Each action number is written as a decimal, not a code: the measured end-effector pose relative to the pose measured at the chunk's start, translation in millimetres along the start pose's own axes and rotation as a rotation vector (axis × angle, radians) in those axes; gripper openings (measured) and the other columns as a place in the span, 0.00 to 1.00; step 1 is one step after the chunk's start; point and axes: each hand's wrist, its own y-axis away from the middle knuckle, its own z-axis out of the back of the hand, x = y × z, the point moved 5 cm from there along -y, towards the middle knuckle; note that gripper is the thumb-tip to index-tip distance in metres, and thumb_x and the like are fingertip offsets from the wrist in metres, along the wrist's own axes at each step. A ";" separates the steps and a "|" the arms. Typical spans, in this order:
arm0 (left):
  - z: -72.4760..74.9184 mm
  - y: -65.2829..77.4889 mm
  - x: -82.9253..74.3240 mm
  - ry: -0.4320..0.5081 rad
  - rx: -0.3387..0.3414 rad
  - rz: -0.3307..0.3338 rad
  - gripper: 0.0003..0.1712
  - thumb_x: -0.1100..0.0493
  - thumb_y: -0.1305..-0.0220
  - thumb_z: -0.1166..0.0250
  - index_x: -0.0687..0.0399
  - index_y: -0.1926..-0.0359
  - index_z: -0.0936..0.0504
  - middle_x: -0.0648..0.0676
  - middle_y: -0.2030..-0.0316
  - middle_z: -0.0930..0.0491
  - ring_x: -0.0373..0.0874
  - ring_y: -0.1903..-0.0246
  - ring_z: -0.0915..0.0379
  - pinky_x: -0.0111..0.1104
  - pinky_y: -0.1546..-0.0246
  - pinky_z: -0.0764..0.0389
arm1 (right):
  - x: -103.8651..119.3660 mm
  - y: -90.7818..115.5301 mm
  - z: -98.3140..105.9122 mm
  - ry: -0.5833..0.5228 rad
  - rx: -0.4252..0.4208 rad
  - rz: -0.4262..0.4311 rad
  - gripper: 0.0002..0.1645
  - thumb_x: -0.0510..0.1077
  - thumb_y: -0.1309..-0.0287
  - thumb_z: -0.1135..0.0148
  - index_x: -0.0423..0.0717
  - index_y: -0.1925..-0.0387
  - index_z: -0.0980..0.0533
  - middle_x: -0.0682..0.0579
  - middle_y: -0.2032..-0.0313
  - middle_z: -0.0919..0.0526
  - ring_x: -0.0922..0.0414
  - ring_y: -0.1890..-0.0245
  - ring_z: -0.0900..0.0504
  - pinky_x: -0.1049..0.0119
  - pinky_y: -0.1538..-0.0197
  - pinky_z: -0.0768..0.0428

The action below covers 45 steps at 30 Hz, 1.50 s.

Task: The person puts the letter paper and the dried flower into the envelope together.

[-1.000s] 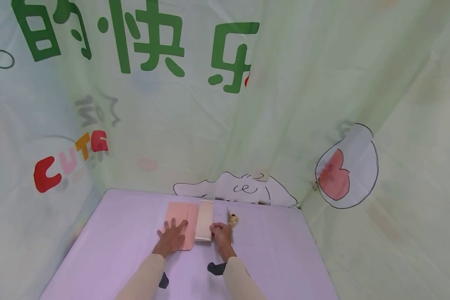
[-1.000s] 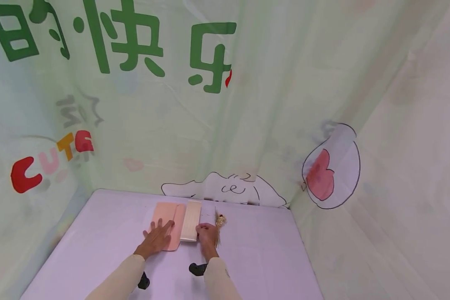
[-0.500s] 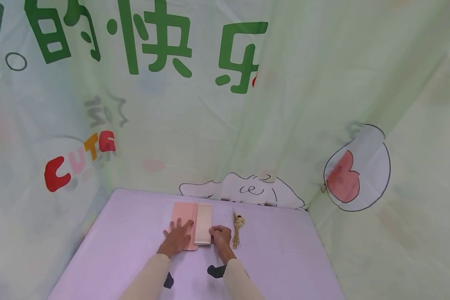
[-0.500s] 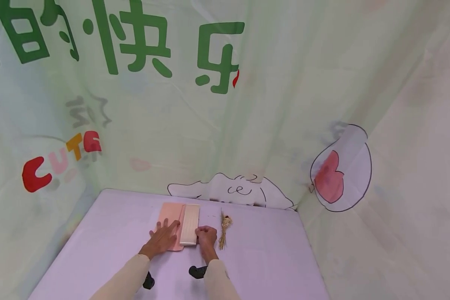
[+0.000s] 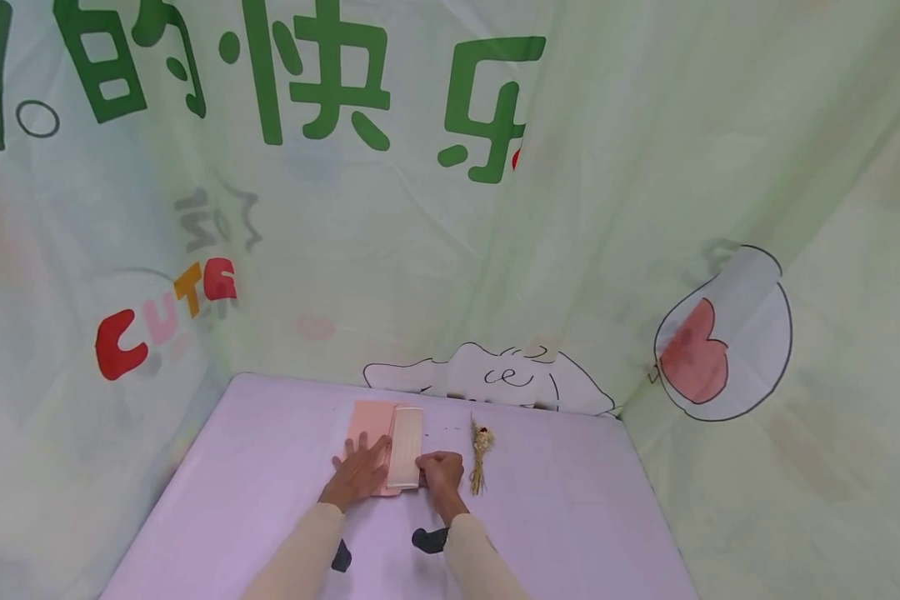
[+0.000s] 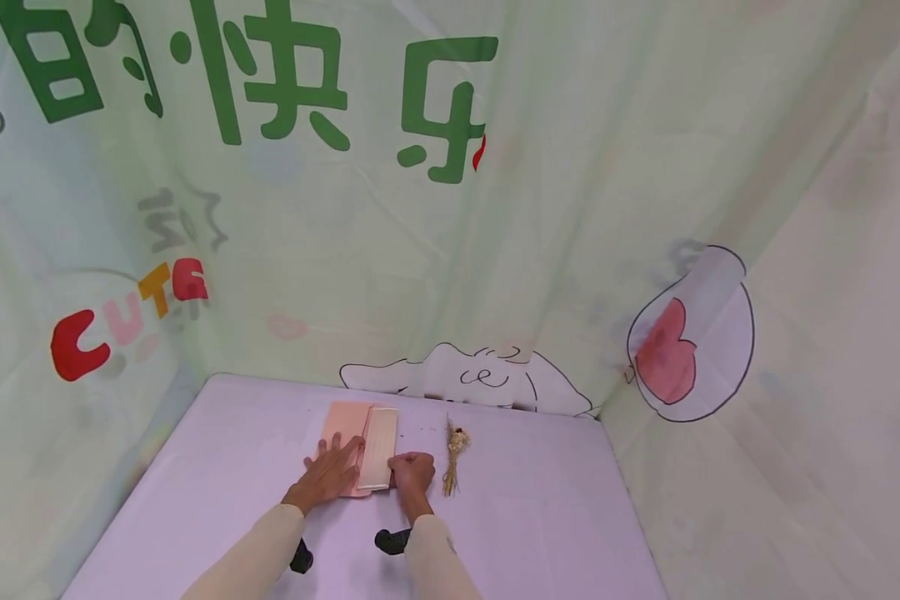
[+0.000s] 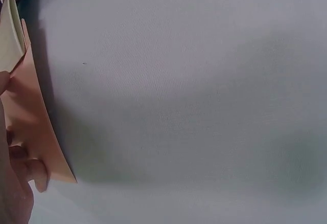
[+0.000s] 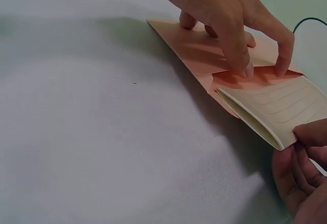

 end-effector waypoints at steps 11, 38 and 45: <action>3.3 0.1 0.4 -0.012 0.008 0.003 0.30 0.50 0.19 0.41 0.43 0.22 0.31 0.76 0.18 0.41 0.86 0.21 0.47 0.84 0.31 0.42 | 5.4 3.9 -6.8 0.068 -0.057 0.018 0.04 0.33 0.39 0.26 0.34 0.66 0.14 0.45 0.77 0.14 0.57 0.80 0.18 0.70 0.76 0.20; 1.4 0.8 2.5 0.042 -0.018 -0.045 0.29 0.54 0.21 0.38 0.44 0.24 0.29 0.74 0.19 0.39 0.83 0.24 0.42 0.85 0.34 0.41 | 13.6 -3.3 -38.7 0.238 -0.058 0.209 0.06 0.28 0.51 0.25 0.34 0.79 0.15 0.47 0.85 0.16 0.57 0.86 0.20 0.68 0.79 0.24; 3.4 -1.0 3.0 0.015 -0.045 -0.065 0.28 0.53 0.22 0.37 0.42 0.25 0.28 0.73 0.22 0.35 0.78 0.28 0.36 0.82 0.37 0.35 | 15.1 -3.0 -48.3 0.233 -0.013 0.203 0.05 0.28 0.47 0.24 0.34 0.75 0.14 0.45 0.81 0.15 0.56 0.84 0.17 0.69 0.79 0.20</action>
